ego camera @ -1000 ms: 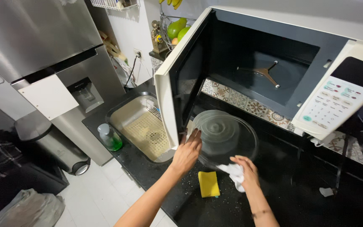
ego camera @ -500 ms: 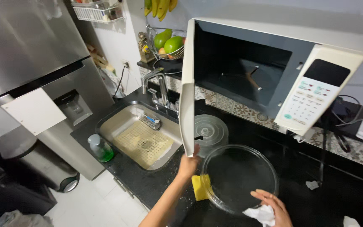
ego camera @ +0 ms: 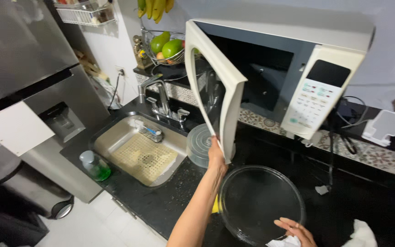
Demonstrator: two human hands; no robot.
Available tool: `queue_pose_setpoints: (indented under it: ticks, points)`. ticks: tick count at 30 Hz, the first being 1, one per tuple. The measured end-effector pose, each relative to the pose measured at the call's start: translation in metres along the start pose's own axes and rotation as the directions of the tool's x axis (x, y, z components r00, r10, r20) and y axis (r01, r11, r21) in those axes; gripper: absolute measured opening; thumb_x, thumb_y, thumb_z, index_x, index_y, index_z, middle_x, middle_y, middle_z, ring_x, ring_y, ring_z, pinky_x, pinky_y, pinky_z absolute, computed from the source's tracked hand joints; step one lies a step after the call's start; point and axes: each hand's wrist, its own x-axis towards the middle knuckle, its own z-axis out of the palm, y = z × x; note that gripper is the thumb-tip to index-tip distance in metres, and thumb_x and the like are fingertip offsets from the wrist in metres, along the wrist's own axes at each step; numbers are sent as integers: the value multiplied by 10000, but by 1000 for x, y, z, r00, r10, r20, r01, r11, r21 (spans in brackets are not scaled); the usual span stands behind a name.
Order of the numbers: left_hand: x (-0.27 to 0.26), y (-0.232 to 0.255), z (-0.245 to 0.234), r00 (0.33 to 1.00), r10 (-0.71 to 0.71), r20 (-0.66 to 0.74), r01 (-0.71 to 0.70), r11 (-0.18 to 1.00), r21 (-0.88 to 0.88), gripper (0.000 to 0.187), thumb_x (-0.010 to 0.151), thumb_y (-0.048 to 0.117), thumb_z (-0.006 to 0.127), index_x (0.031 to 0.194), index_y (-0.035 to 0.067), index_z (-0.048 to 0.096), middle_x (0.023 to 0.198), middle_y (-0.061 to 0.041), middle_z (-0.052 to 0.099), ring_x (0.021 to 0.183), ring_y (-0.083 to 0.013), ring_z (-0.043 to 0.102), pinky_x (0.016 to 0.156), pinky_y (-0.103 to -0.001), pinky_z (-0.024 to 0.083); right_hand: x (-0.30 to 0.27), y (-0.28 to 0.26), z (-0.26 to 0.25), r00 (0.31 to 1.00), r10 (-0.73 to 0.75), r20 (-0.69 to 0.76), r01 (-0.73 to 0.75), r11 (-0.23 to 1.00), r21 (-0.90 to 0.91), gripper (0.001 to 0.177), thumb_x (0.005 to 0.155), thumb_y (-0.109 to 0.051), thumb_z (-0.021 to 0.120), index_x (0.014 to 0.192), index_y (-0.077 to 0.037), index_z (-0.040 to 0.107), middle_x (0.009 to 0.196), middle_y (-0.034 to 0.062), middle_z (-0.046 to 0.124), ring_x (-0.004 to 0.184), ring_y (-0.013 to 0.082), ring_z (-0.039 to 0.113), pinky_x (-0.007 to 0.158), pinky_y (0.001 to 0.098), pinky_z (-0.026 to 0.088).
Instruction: The person wipes the exterior of a microwave with a cloth, removes the rotating glass tray and support, wipes the interior, and then wipes the glass tray with a towel.
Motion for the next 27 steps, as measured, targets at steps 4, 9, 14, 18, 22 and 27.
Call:
queue_pose_setpoints:
  ticks: [4,9,14,18,22,27]
  points:
    - [-43,14,11,992,90,-87,-78,988,130,407,1041,555,506,941,181,632,587,-35,526,425,-193,519,334,-339,418,16,16,-24,983,164,76,-159,985,-64,470,993,-72,425,1272,112,755,1238,308,819,625,274,609,594,320,447]
    - [-68,3,16,995,83,-60,-71,981,178,485,1079,541,419,1151,108,628,720,-65,606,513,-159,564,360,-267,439,7,11,-23,989,80,121,-51,973,-224,458,992,-121,428,1279,25,755,1263,206,823,1059,238,688,852,301,459]
    - [-77,-14,22,992,73,-99,-56,985,165,483,1068,533,445,944,89,587,677,-81,526,530,-210,547,410,-335,478,2,-38,1,958,207,196,-145,946,-289,516,1030,-196,370,1366,-15,717,1387,171,779,1336,237,673,1157,369,457]
    - [-72,-28,30,991,93,-94,-78,986,150,486,1084,530,418,974,106,627,785,-89,596,659,-219,577,553,-352,470,15,-19,0,931,349,109,-338,935,-112,471,997,-131,457,1344,58,714,1341,257,767,1180,287,635,1014,391,403]
    - [-83,-31,49,995,84,-61,-73,985,158,447,1078,512,426,997,98,573,776,-115,562,580,-231,576,426,-358,482,13,-17,-7,942,319,105,-314,947,-67,455,979,-96,485,1306,95,736,1307,296,783,1242,294,671,1043,383,408]
    - [-55,-50,60,999,-34,11,32,993,113,659,1010,573,422,1496,135,500,1344,-94,664,1145,-249,664,890,-401,562,3,-34,-9,934,342,100,-334,938,-88,453,981,-115,494,1309,77,740,1319,275,786,1264,305,670,1108,391,394]
